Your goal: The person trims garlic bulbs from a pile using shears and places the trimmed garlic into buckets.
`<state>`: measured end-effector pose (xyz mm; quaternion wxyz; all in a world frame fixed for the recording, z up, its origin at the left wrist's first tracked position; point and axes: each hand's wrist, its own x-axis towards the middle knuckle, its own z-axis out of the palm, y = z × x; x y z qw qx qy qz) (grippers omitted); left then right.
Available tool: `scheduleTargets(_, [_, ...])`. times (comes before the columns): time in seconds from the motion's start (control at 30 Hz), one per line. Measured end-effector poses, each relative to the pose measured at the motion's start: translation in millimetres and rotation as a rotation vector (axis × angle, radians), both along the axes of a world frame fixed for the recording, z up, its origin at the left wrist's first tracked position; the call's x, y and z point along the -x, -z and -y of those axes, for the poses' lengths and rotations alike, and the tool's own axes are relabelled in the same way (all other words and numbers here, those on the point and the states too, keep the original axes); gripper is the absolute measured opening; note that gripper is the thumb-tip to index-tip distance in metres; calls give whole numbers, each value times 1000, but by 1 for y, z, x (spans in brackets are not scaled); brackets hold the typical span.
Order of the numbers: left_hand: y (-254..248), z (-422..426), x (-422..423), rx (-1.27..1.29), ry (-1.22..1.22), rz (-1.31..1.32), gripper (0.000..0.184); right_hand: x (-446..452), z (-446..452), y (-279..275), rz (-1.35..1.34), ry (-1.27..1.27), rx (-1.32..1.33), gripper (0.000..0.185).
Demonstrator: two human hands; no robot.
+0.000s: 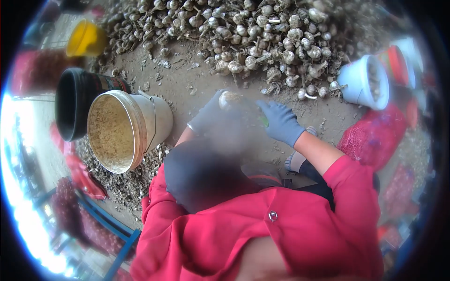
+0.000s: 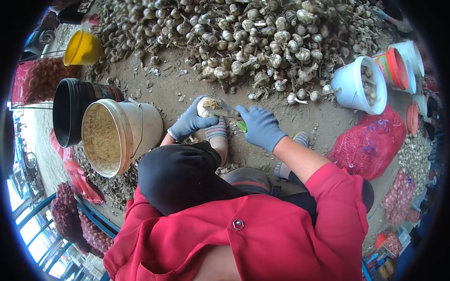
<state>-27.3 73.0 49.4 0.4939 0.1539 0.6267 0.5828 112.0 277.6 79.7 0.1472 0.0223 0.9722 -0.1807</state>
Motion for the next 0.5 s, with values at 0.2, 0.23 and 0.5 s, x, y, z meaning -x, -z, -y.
scheduleTargets(0.2, [1, -8, 6, -70, 33, 226, 66, 5, -13, 13, 24, -57, 72, 42])
scheduleTargets(0.23, [8, -8, 9, -68, 49, 235, 66, 8, -16, 13, 43, -62, 74, 41])
scheduleTargets(0.5, [-17, -23, 24, -219, 89, 340, 80, 23, -23, 15, 200, 113, 273, 42])
